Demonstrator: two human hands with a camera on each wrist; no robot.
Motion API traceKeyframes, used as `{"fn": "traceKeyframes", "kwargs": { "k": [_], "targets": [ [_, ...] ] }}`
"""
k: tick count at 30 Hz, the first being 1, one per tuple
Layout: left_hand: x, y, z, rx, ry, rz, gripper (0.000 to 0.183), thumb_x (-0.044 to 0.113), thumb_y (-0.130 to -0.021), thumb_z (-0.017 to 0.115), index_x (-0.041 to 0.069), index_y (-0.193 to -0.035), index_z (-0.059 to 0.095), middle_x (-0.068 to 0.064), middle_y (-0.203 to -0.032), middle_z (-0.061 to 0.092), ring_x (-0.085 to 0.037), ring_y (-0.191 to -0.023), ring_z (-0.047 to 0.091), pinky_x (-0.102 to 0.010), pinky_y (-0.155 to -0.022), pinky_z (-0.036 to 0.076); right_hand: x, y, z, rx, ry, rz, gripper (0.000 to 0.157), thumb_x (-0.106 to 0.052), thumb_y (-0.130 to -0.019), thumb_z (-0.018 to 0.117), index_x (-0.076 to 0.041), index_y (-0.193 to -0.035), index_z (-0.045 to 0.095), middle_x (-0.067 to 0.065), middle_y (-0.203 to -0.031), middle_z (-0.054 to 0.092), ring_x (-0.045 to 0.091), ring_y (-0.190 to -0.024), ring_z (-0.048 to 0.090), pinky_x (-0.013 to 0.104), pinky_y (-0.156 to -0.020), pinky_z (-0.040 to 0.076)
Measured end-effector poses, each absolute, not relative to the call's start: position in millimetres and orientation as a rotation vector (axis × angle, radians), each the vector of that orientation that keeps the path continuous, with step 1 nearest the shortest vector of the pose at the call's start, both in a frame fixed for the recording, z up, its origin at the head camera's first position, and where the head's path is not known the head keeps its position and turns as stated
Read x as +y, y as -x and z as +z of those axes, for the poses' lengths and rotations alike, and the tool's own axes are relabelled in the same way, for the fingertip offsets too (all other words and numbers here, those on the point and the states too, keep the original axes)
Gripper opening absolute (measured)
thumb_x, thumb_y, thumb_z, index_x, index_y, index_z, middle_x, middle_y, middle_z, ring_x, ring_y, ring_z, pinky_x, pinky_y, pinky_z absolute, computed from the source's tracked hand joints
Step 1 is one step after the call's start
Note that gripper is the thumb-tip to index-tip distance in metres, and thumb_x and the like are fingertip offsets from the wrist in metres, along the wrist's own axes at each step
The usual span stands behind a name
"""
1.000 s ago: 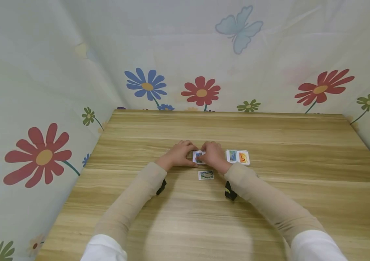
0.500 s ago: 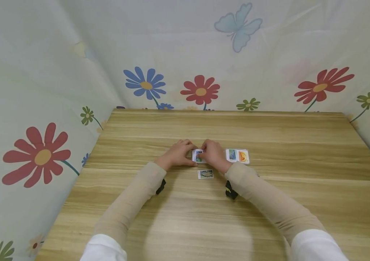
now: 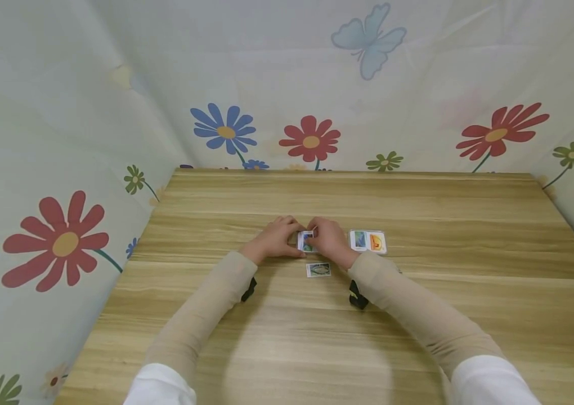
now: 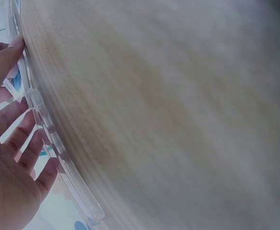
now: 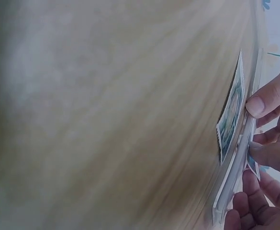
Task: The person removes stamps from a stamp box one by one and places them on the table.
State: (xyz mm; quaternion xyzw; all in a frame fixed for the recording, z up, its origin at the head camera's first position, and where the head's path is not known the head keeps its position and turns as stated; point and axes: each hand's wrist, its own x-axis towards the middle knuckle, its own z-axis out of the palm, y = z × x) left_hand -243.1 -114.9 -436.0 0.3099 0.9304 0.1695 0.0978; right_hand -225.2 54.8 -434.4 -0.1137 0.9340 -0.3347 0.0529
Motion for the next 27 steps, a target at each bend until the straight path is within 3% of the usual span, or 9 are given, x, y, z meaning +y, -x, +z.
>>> {"fn": "traceKeyframes", "kwargs": {
  "k": [17,27],
  "targets": [
    [-115,243,-438,2.754,-0.900,0.504,0.061,0.044,-0.074,0.073,0.014,-0.124,0.055,-0.006,-0.118,0.051,-0.024,-0.111,0.045,-0.042,-0.095,0.037,60,223,-432,2.911,0.333,-0.923,0.012,-0.012,-0.082,0.065,-0.003,-0.090,0.064,0.011,-0.085,0.063,0.022,-0.076,0.056,0.033,-0.068,0.045],
    [-114,244,-439,2.758,-0.883,0.472,0.062,0.048,-0.074,0.071,0.017,-0.125,0.055,-0.004,-0.118,0.051,-0.023,-0.109,0.045,-0.042,-0.093,0.038,70,223,-428,2.854,0.306,-1.030,0.010,-0.012,-0.082,0.065,-0.002,-0.084,0.064,0.010,-0.083,0.066,0.020,-0.075,0.057,0.031,-0.069,0.046]
  ]
}}
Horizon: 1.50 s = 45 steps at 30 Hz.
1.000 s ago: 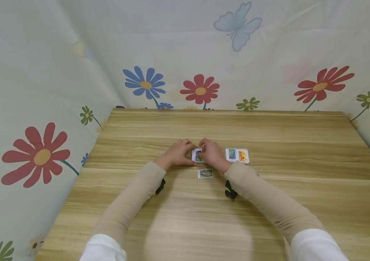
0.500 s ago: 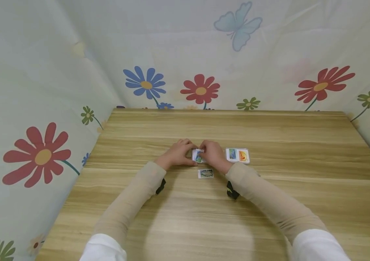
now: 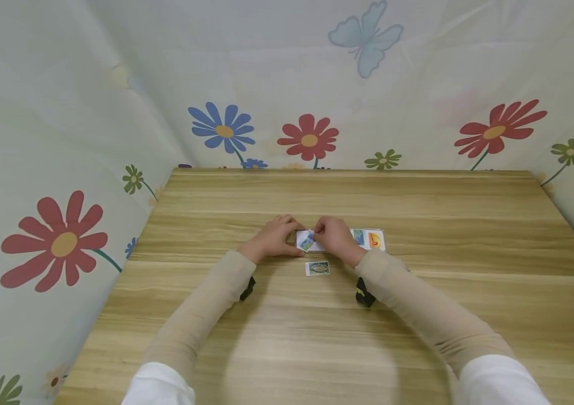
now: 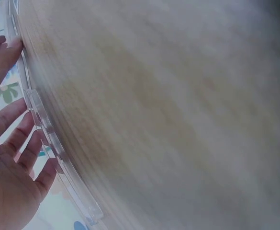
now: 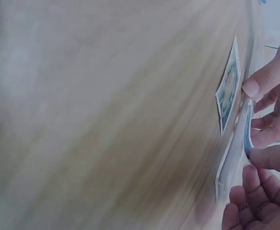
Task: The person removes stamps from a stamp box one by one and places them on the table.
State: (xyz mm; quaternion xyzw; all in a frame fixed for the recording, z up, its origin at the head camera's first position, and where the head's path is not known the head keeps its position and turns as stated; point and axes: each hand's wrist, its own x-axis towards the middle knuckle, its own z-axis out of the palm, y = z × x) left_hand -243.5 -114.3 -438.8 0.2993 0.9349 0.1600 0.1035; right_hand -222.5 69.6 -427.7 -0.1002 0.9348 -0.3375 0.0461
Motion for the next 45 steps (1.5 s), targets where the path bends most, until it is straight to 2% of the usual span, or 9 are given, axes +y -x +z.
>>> {"fn": "traceKeyframes", "kwargs": {
  "k": [9,15,20,30,45],
  "targets": [
    [-114,243,-437,2.751,-0.880,0.502,0.062,0.048,-0.074,0.071,0.016,-0.124,0.055,-0.005,-0.118,0.051,-0.023,-0.109,0.045,-0.043,-0.093,0.038,76,220,-426,2.842,0.284,-1.082,0.009,-0.011,-0.081,0.064,-0.003,-0.079,0.063,0.009,-0.077,0.063,0.018,-0.069,0.054,0.026,-0.063,0.042],
    [-114,245,-439,2.740,-0.874,0.482,0.062,0.049,-0.074,0.071,0.017,-0.125,0.054,-0.003,-0.119,0.051,-0.022,-0.111,0.044,-0.041,-0.096,0.036,81,217,-425,2.777,0.227,-1.151,0.009,-0.012,-0.082,0.062,-0.003,-0.081,0.062,0.010,-0.080,0.063,0.016,-0.069,0.052,0.023,-0.062,0.040],
    [-114,246,-437,2.752,-0.888,0.479,0.062,0.048,-0.073,0.072,0.016,-0.124,0.055,-0.004,-0.118,0.052,-0.023,-0.109,0.045,-0.042,-0.094,0.038,86,216,-426,2.694,0.164,-1.204,0.011,-0.013,-0.085,0.060,-0.002,-0.086,0.061,0.009,-0.081,0.060,0.014,-0.066,0.050,0.021,-0.056,0.039],
    [-114,247,-438,2.746,-0.878,0.471,0.063,0.049,-0.072,0.072,0.017,-0.124,0.055,-0.004,-0.120,0.052,-0.023,-0.112,0.045,-0.042,-0.096,0.037,94,211,-421,2.667,0.094,-1.206,0.018,-0.014,-0.088,0.057,0.002,-0.097,0.060,0.015,-0.094,0.062,0.019,-0.082,0.056,0.024,-0.068,0.046],
    [-113,246,-439,2.752,-0.893,0.474,0.064,0.048,-0.072,0.072,0.017,-0.125,0.055,-0.005,-0.122,0.051,-0.025,-0.115,0.044,-0.045,-0.097,0.036,116,195,-412,2.594,0.040,-1.284,0.016,-0.016,-0.087,0.058,0.000,-0.090,0.060,0.009,-0.086,0.060,0.015,-0.073,0.050,0.022,-0.060,0.040]
  ]
}}
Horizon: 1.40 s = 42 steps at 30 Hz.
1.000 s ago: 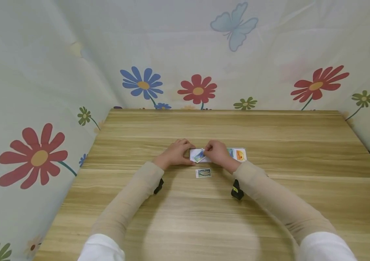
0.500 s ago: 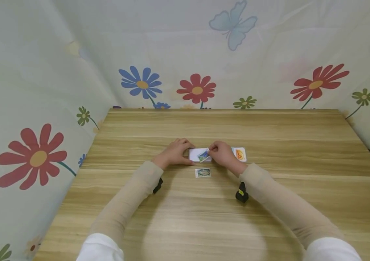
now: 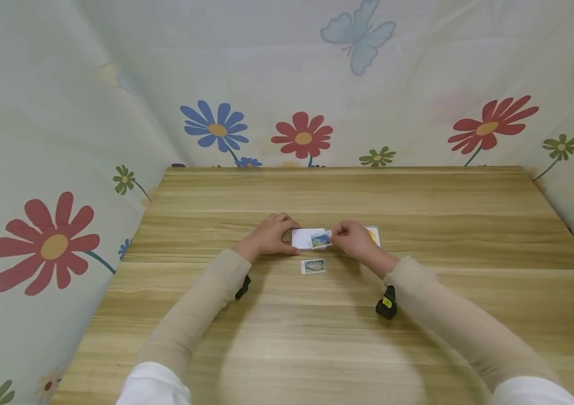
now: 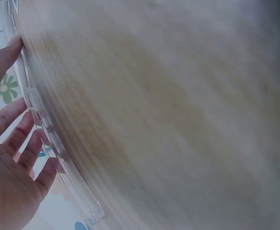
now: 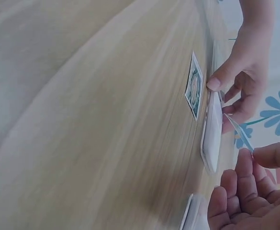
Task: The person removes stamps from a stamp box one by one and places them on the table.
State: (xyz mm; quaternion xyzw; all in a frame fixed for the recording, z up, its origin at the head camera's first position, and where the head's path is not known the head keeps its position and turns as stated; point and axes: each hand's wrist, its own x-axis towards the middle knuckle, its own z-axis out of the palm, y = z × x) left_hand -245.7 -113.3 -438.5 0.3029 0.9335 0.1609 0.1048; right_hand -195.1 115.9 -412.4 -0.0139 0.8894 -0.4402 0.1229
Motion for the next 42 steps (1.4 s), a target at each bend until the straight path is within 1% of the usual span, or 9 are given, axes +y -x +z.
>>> {"fn": "traceKeyframes", "kwargs": {
  "k": [5,9,11,22,26,28,32,38,42],
  "targets": [
    [-115,247,-441,2.753,-0.887,0.469,0.064,0.048,-0.073,0.072,0.016,-0.126,0.054,-0.006,-0.123,0.051,-0.025,-0.115,0.043,-0.045,-0.098,0.036,127,188,-410,2.580,0.042,-1.317,0.014,-0.013,-0.085,0.060,0.002,-0.085,0.060,0.008,-0.082,0.059,0.014,-0.071,0.047,0.022,-0.059,0.039],
    [-115,249,-443,2.753,-0.879,0.471,0.065,0.048,-0.072,0.072,0.017,-0.126,0.054,-0.005,-0.123,0.050,-0.025,-0.116,0.043,-0.045,-0.098,0.036,136,184,-412,2.552,0.035,-1.340,0.015,-0.012,-0.085,0.059,0.003,-0.085,0.061,0.008,-0.083,0.061,0.014,-0.070,0.046,0.023,-0.059,0.039],
    [-114,249,-443,2.750,-0.884,0.479,0.064,0.048,-0.072,0.073,0.017,-0.125,0.055,-0.005,-0.123,0.051,-0.025,-0.116,0.043,-0.045,-0.098,0.036,140,182,-413,2.547,0.021,-1.334,0.016,-0.013,-0.086,0.059,0.003,-0.085,0.062,0.007,-0.080,0.061,0.013,-0.069,0.046,0.024,-0.058,0.039],
    [-112,243,-434,2.754,-0.900,0.456,0.064,0.046,-0.073,0.073,0.014,-0.125,0.055,-0.007,-0.120,0.052,-0.026,-0.112,0.045,-0.043,-0.096,0.038,160,167,-416,2.470,0.010,-1.316,0.016,-0.013,-0.087,0.057,0.003,-0.084,0.059,0.001,-0.073,0.053,0.012,-0.065,0.043,0.024,-0.058,0.038],
    [-112,243,-435,2.759,-0.900,0.443,0.064,0.047,-0.073,0.072,0.015,-0.126,0.054,-0.006,-0.121,0.052,-0.025,-0.113,0.045,-0.043,-0.096,0.037,167,163,-419,2.425,-0.002,-1.330,0.016,-0.012,-0.087,0.057,0.002,-0.081,0.059,-0.003,-0.068,0.050,0.010,-0.063,0.041,0.024,-0.056,0.037],
    [-112,244,-436,2.761,-0.898,0.445,0.064,0.047,-0.073,0.072,0.015,-0.126,0.054,-0.006,-0.121,0.052,-0.025,-0.113,0.045,-0.043,-0.096,0.037,170,161,-421,2.395,-0.029,-1.333,0.016,-0.013,-0.087,0.058,0.000,-0.079,0.059,-0.003,-0.067,0.050,0.010,-0.063,0.042,0.024,-0.057,0.038],
    [-113,244,-436,2.758,-0.882,0.456,0.064,0.047,-0.072,0.073,0.015,-0.125,0.055,-0.006,-0.120,0.051,-0.025,-0.112,0.045,-0.043,-0.096,0.037,171,158,-422,2.342,-0.062,-1.327,0.018,-0.015,-0.088,0.057,0.001,-0.081,0.061,-0.003,-0.069,0.055,0.011,-0.067,0.047,0.025,-0.061,0.042],
    [-113,243,-437,2.744,-0.853,0.455,0.064,0.048,-0.072,0.072,0.016,-0.126,0.055,-0.006,-0.122,0.050,-0.024,-0.112,0.044,-0.044,-0.096,0.037,168,156,-423,2.317,-0.095,-1.344,0.020,-0.012,-0.088,0.057,0.006,-0.093,0.064,0.002,-0.075,0.068,0.010,-0.067,0.052,0.025,-0.061,0.044],
    [-112,244,-437,2.752,-0.858,0.445,0.064,0.048,-0.073,0.072,0.017,-0.126,0.054,-0.006,-0.122,0.050,-0.024,-0.113,0.044,-0.043,-0.096,0.037,169,156,-423,2.331,-0.092,-1.348,0.021,-0.012,-0.088,0.057,0.007,-0.094,0.064,0.003,-0.075,0.069,0.009,-0.064,0.052,0.024,-0.059,0.044]
  ]
}}
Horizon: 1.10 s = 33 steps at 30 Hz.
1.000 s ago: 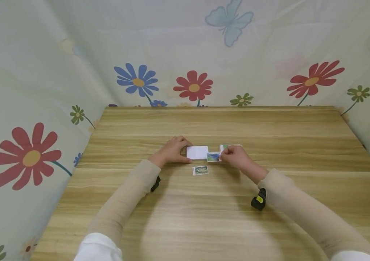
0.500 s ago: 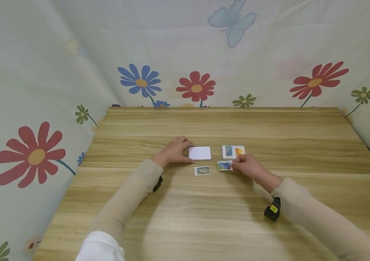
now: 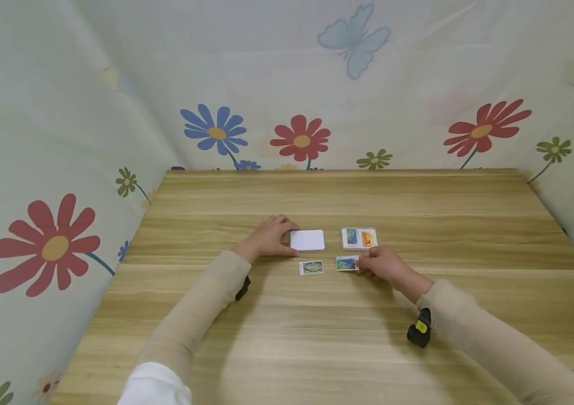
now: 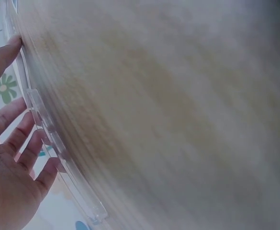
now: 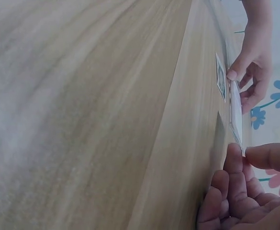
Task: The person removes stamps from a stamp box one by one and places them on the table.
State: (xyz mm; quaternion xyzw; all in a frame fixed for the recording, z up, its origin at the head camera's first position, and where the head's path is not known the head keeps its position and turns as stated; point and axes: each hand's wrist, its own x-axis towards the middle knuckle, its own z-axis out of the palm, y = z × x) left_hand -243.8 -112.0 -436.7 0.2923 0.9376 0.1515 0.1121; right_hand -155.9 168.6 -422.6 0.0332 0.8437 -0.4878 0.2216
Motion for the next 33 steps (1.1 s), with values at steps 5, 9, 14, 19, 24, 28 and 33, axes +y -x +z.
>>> {"fn": "traceKeyframes", "kwargs": {
  "k": [5,9,14,19,24,28,33],
  "targets": [
    [-110.9,243.1,-437.3,2.757,-0.860,0.449,0.065,0.048,-0.072,0.072,0.016,-0.126,0.054,-0.006,-0.121,0.050,-0.024,-0.112,0.044,-0.044,-0.095,0.037,170.0,158.3,-425.7,2.339,-0.104,-1.328,0.020,-0.014,-0.087,0.057,0.005,-0.088,0.064,-0.001,-0.071,0.066,0.009,-0.062,0.050,0.023,-0.056,0.043],
    [-111.5,242.8,-436.5,2.758,-0.870,0.448,0.065,0.048,-0.072,0.072,0.016,-0.126,0.054,-0.006,-0.121,0.050,-0.025,-0.112,0.044,-0.044,-0.095,0.037,170.5,161.1,-427.4,2.344,-0.110,-1.288,0.019,-0.016,-0.087,0.058,0.002,-0.086,0.064,-0.003,-0.069,0.064,0.010,-0.062,0.048,0.023,-0.054,0.041],
    [-112.3,243.0,-436.3,2.763,-0.878,0.454,0.065,0.048,-0.073,0.072,0.016,-0.126,0.054,-0.006,-0.121,0.051,-0.024,-0.112,0.044,-0.043,-0.095,0.037,170.2,164.0,-427.4,2.353,-0.095,-1.240,0.019,-0.016,-0.086,0.059,0.002,-0.085,0.065,-0.005,-0.066,0.063,0.009,-0.059,0.048,0.023,-0.052,0.039],
    [-111.8,243.5,-436.9,2.760,-0.875,0.446,0.065,0.049,-0.073,0.072,0.016,-0.126,0.054,-0.005,-0.120,0.050,-0.024,-0.112,0.044,-0.043,-0.095,0.037,171.3,165.3,-427.2,2.344,-0.084,-1.217,0.021,-0.016,-0.086,0.058,0.002,-0.087,0.067,-0.006,-0.065,0.063,0.009,-0.058,0.047,0.023,-0.051,0.039],
    [-111.1,244.3,-436.5,2.757,-0.864,0.440,0.065,0.049,-0.073,0.071,0.017,-0.126,0.054,-0.004,-0.121,0.050,-0.024,-0.113,0.043,-0.044,-0.096,0.037,172.8,165.0,-425.2,2.342,-0.070,-1.214,0.023,-0.017,-0.086,0.057,0.003,-0.083,0.068,-0.005,-0.065,0.063,0.010,-0.060,0.048,0.022,-0.052,0.039],
    [-111.3,244.2,-436.3,2.760,-0.869,0.442,0.065,0.050,-0.073,0.071,0.017,-0.126,0.054,-0.004,-0.121,0.050,-0.024,-0.114,0.043,-0.044,-0.096,0.037,173.6,164.8,-424.1,2.344,-0.071,-1.213,0.027,-0.019,-0.087,0.054,0.003,-0.082,0.068,-0.003,-0.067,0.065,0.010,-0.061,0.049,0.022,-0.053,0.041],
    [-112.3,243.7,-435.9,2.755,-0.873,0.457,0.065,0.049,-0.073,0.071,0.016,-0.127,0.054,-0.005,-0.122,0.050,-0.025,-0.114,0.043,-0.045,-0.096,0.036,174.6,165.4,-425.8,2.348,-0.085,-1.223,0.027,-0.019,-0.087,0.054,0.004,-0.086,0.068,-0.003,-0.068,0.065,0.009,-0.062,0.051,0.022,-0.054,0.042]
  ]
}}
